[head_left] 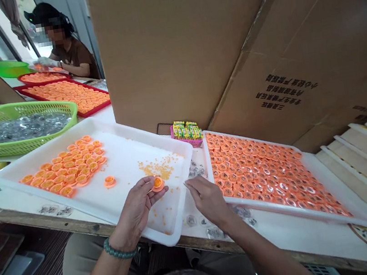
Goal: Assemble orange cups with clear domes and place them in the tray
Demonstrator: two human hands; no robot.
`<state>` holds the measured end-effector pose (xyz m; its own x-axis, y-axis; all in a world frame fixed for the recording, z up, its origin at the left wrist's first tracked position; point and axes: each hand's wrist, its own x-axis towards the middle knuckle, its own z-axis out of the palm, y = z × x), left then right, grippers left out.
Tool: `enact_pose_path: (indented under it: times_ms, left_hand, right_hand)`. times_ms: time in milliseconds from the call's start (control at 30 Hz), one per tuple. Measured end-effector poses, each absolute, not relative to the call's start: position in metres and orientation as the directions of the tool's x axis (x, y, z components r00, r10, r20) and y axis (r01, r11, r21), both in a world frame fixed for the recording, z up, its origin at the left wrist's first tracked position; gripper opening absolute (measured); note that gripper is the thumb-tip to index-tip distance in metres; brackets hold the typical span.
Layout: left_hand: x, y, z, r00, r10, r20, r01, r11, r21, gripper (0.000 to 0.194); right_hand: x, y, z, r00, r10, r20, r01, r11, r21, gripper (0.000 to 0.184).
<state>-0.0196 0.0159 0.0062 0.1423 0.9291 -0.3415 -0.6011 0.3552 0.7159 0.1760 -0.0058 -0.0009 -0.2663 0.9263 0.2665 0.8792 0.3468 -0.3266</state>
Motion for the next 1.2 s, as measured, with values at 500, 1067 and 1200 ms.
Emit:
enact_pose_path:
  times_ms: [500,1067,1200]
  left_hand:
    - [-0.02,0.021,0.001,0.039,0.924,-0.381,-0.672,0.306,0.674,0.008]
    - [-0.02,0.021,0.004,0.013,0.906,-0.423,-0.691,0.314,0.651,0.007]
    - [-0.02,0.021,0.004,0.026,0.91,-0.413,-0.687,0.317,0.654,0.007]
  right_hand:
    - [0.111,0.116,-0.018,-0.453,0.851,-0.266,0.879,0.476,0.028,0.027]
    - [0.126,0.097,0.017,-0.534,0.844,0.044,0.635,0.436,-0.638,0.019]
    - [0.12,0.077,0.028,-0.574,0.813,0.096,0.47,0.422,-0.775,0.014]
